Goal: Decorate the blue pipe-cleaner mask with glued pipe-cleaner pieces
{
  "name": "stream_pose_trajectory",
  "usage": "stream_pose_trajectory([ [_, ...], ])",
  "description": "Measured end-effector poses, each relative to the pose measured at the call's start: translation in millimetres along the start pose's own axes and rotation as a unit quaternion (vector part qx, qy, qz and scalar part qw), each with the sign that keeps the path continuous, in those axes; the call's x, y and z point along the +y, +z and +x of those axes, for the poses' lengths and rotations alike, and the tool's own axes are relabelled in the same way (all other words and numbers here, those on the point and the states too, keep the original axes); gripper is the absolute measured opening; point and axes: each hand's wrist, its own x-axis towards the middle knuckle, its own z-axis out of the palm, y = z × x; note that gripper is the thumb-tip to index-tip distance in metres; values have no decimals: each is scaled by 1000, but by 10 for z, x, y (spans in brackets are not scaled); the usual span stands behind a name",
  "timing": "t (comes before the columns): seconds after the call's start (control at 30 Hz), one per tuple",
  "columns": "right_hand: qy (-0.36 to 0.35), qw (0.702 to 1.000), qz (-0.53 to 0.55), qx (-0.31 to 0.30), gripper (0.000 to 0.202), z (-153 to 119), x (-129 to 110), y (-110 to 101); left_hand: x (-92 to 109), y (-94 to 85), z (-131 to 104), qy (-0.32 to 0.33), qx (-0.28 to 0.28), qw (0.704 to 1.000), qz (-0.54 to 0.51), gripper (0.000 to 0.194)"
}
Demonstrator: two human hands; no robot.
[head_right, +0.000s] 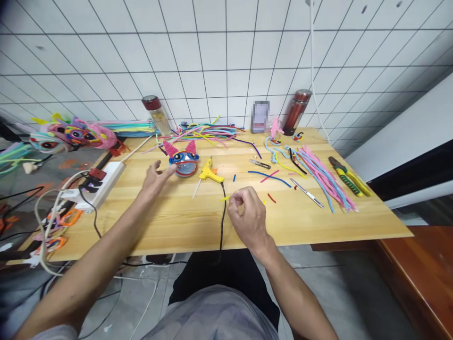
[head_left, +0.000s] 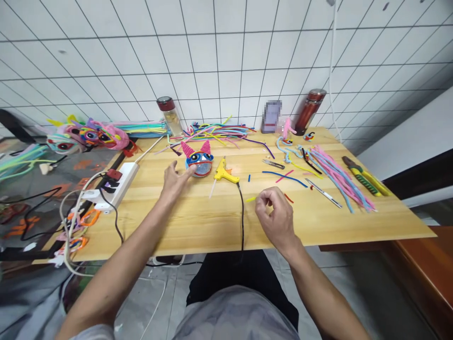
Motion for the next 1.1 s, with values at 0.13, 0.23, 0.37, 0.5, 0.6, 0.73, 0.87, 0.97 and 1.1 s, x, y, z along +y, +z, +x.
stream_pose_trajectory([
  [0.13, -38, 999, 0, 10, 19, -56, -108, 21, 435, 22, -777, 118, -36, 992, -25, 43],
  [0.23, -53, 999, -10, 6, 19, -92, -197, 23, 717, 203, -1184, 283, -98, 954, 1, 37],
  [0.37, -60, 998, -25, 6, 19, -137, -265, -32, 840, 336, -1271, 337, -72, 939, 10, 26],
  [0.5, -62, 998, -24, 1, 18, -160, -276, -111, 833, 324, -1218, 356, -104, 929, -5, 12],
  [0.6, -60, 998, -2, -23, 10, -158, -263, -169, 845, 311, -1208, 351, -107, 930, -15, 9],
  [0.73, -89, 995, 11, -51, 11, -148, -222, -211, 866, 312, -1210, 344, -114, 932, -11, 8],
  [0.87, -109, 992, 8, -70, 11, -133, -178, -206, 867, 304, -1213, 342, -135, 930, -12, 9],
  [0.97, -112, 990, 16, -88, 12, -112, -160, -222, 857, 281, -1208, 337, -158, 928, -12, 7],
  [1.1, -113, 985, 40, -123, 11, -81, -137, -282, 831, 253, -1190, 343, -184, 921, 12, 7],
])
